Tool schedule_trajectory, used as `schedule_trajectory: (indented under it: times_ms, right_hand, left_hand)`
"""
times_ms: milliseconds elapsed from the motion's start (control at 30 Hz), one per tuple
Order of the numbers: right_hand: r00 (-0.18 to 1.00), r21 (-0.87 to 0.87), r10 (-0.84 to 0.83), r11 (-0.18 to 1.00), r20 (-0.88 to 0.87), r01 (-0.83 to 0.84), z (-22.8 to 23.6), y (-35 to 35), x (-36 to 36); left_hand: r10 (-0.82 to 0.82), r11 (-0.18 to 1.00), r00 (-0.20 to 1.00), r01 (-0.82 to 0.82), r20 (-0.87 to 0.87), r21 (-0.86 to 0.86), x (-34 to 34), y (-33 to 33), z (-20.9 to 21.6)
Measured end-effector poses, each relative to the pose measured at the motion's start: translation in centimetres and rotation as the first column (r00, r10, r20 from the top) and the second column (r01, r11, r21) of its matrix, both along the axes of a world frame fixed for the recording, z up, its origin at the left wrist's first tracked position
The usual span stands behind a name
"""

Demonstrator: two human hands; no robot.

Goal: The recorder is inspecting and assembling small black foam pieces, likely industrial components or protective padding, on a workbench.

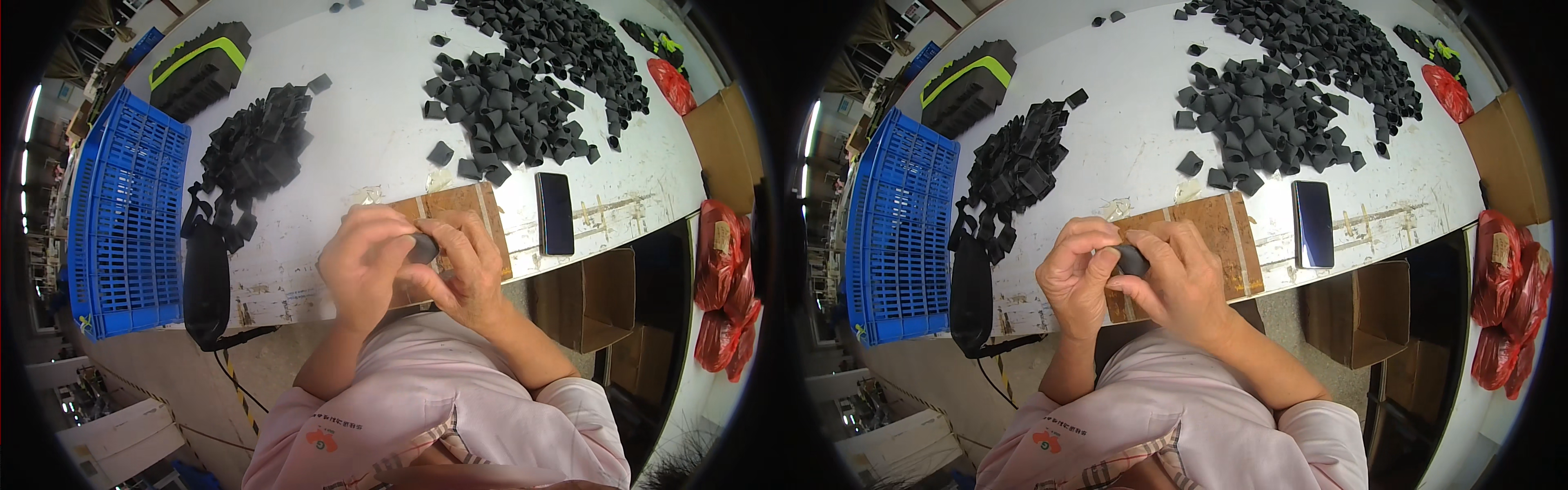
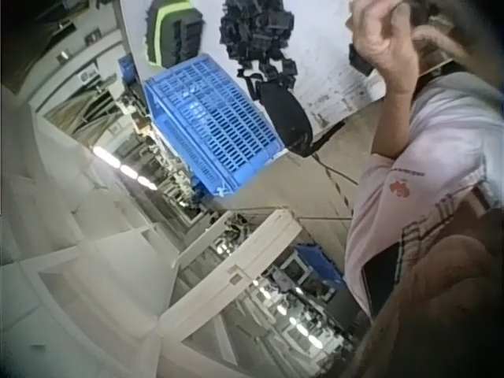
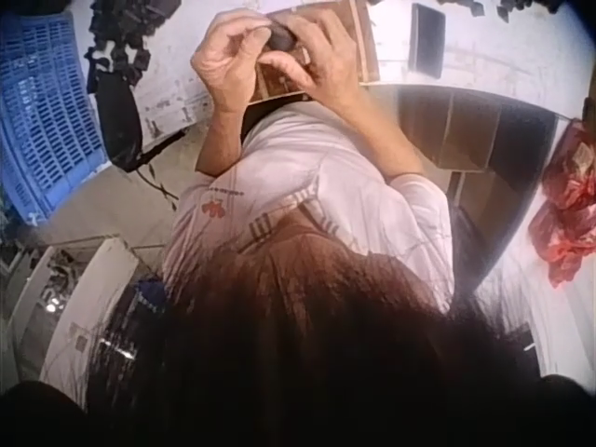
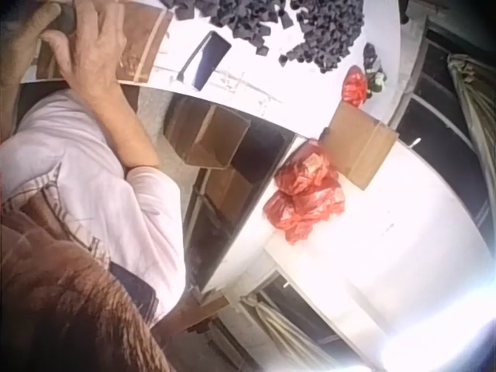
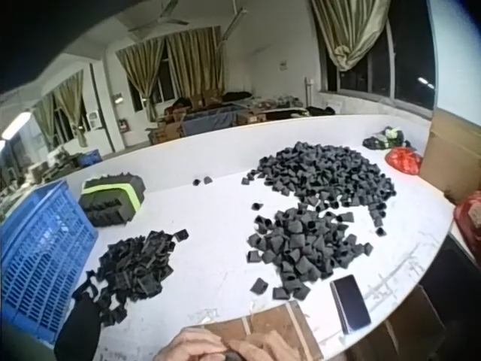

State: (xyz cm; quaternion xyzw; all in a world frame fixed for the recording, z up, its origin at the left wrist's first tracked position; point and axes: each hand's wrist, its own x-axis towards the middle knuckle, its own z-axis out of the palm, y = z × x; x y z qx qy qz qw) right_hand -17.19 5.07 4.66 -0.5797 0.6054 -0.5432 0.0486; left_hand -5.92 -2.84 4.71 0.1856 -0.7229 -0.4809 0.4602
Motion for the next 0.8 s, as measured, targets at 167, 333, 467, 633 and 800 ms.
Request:
schedule_trajectory:
  times_ms: [167,333,467,633,800]
  right_hand:
    - [0.991,-0.009,0.051,0.999,0.123,-0.051,1.4,-0.3,0.2]
    - [0.990,0.048,0.062,0.996,0.128,-0.068,1.2,-0.6,-0.3]
    - [0.999,-0.069,0.040,0.997,0.036,-0.037,0.3,-0.9,-0.1]
    - [0.962,0.027,0.112,0.992,0.249,-0.122,0.2,-1.0,-0.4]
    - [0.983,0.022,0.150,0.988,0.102,-0.153,0.9,-1.6,-1.2]
  left_hand:
    - [0.059,0.870,0.945,0.109,-0.322,0.480,0.7,0.1,-0.9]
    - [0.009,0.787,0.906,0.254,-0.422,0.562,1.1,0.0,-1.5]
    - [0.052,0.803,0.931,0.176,-0.362,0.570,1.6,0.5,-1.8]
    - [0.046,0.815,0.922,0.188,-0.384,0.549,1.3,0.0,-1.7]
    - [0.047,0.768,0.906,0.237,-0.421,0.595,1.4,-0.1,-1.8]
